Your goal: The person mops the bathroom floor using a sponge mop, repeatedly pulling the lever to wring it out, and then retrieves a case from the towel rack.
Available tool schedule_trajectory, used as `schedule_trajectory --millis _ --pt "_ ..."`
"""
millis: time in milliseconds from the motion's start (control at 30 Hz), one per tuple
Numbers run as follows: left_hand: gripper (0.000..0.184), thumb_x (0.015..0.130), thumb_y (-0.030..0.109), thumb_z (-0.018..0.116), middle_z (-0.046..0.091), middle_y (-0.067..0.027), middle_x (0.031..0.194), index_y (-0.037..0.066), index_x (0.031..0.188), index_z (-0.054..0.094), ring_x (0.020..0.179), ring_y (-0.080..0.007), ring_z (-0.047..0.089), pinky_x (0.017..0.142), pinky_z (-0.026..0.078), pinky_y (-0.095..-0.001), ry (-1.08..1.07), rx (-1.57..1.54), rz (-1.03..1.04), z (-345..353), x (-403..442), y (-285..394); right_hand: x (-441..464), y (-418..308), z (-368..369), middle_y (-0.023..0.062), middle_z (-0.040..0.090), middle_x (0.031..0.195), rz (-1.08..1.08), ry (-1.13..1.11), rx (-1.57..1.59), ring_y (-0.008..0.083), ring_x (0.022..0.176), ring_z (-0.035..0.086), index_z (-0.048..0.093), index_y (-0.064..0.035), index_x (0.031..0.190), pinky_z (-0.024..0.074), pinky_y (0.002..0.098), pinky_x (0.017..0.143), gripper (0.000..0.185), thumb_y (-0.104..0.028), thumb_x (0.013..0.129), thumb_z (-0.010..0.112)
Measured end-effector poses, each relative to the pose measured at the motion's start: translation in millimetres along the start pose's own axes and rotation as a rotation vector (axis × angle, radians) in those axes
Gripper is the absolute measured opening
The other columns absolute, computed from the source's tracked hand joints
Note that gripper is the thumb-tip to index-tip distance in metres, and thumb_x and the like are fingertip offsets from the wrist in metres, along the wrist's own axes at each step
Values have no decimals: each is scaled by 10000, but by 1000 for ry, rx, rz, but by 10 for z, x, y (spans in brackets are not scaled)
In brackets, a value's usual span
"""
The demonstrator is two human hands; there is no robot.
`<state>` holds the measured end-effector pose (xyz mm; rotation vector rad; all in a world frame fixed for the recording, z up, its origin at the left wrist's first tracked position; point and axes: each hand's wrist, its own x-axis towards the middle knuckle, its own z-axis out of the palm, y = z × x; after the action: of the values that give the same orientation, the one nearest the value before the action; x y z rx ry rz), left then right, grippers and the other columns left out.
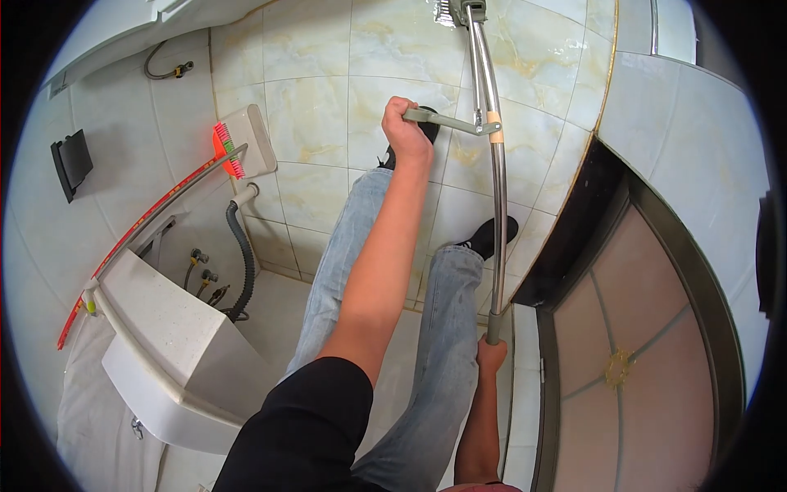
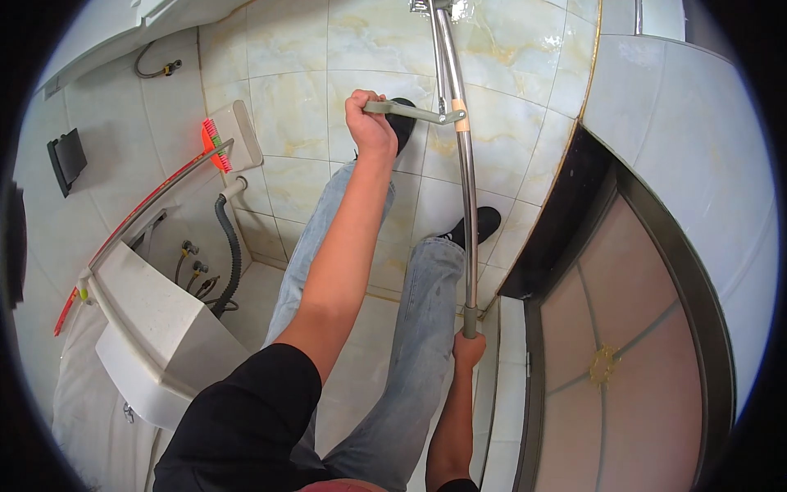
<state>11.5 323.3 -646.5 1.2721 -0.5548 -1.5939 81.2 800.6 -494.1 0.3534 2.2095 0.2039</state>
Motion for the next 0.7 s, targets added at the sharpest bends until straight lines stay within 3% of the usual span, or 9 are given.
schedule_trajectory --millis 200,267,700 --pt "213 884 212 480 410 -14 719 116 707 410 730 -148 408 853 409 -343 -27 30 13 -29 8 16 30 23 90 267 676 744 -1 -46 27 407 757 707 679 70 749 525 471 683 377 -301 779 743" --pt "215 886 210 479 414 -15 719 116 706 406 729 -150 412 849 416 -345 -23 -3 -14 -52 2 0 32 23 84 268 667 729 18 -19 -24 421 737 696 686 50 740 521 477 654 294 -241 779 709" --pt "215 899 207 450 423 -20 735 114 713 397 736 -158 415 869 425 -357 -29 44 -15 -86 -60 38 -35 -6 16 263 673 747 -12 -23 35 417 748 697 709 40 770 526 474 664 251 -210 758 704"
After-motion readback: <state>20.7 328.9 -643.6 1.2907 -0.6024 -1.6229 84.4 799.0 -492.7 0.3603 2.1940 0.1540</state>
